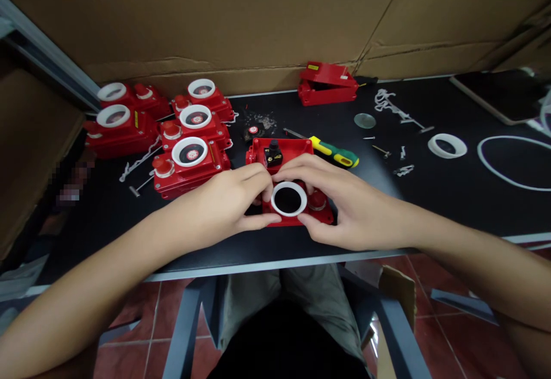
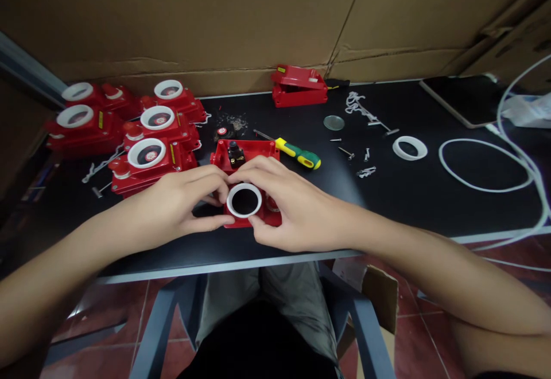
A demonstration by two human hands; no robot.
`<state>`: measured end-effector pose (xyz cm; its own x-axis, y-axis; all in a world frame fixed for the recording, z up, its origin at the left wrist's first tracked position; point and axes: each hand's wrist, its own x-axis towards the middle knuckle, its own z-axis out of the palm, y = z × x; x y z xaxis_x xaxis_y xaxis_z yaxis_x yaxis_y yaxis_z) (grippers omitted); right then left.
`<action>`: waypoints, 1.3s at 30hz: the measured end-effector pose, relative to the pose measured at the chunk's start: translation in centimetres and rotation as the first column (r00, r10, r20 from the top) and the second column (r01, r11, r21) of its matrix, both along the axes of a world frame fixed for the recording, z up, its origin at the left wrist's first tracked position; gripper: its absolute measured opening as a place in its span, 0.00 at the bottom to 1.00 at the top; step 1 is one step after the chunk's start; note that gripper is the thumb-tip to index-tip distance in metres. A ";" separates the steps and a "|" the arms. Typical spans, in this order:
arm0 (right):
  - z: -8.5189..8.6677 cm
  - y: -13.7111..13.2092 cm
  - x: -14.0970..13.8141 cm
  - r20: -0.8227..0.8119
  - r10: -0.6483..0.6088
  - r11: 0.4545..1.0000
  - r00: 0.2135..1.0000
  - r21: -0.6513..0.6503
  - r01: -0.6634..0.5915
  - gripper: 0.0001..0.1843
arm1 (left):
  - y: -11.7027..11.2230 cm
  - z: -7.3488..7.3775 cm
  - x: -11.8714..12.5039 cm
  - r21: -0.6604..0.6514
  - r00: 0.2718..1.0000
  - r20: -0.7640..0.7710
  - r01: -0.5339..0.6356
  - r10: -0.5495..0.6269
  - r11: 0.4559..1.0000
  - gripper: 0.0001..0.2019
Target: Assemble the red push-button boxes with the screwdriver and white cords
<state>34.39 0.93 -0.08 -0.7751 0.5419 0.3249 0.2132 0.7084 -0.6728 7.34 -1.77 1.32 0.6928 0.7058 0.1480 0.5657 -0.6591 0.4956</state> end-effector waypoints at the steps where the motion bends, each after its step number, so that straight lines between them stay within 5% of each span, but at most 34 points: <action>1: 0.0 -0.1 0.1 -0.001 -0.006 1.000 1.000 0.001 0.006 0.27 | 0.0 0.0 0.0 -0.015 1.000 0.003 -0.003 0.003 1.000 0.09; 9: -0.5 0.4 0.0 0.003 -0.041 0.996 0.999 0.082 0.040 0.25 | 0.3 0.1 -0.1 -0.094 0.998 0.025 -0.056 0.058 0.994 0.14; 16: -0.1 0.4 0.2 0.018 -0.040 0.998 0.999 0.056 0.039 0.27 | 0.1 0.2 -0.1 -0.332 0.985 0.071 -0.128 0.160 0.935 0.22; 21: 0.1 0.4 0.2 0.028 -0.041 0.999 0.999 0.025 0.040 0.27 | 0.0 -0.1 0.5 -0.277 0.980 0.067 -0.164 0.189 0.947 0.29; 31: 0.3 0.5 0.6 0.047 -0.009 0.997 0.999 -0.077 0.012 0.30 | 0.1 -0.4 0.5 -0.265 0.973 0.068 -0.195 0.220 0.944 0.28; 36: -0.1 0.5 0.5 0.051 -0.092 0.996 0.994 0.024 0.091 0.40 | 0.4 -0.6 0.3 -0.243 0.979 0.069 -0.171 0.193 0.955 0.27; 39: -0.5 0.6 0.3 0.062 -0.105 0.993 0.993 0.059 0.101 0.34 | 0.4 -0.6 0.1 -0.229 0.982 0.057 -0.161 0.178 0.960 0.25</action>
<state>34.68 1.58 -0.54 -0.7365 0.6025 0.3075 0.3288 0.7162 -0.6156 7.45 -1.36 0.69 0.5529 0.8330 0.0222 0.6142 -0.4253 0.6648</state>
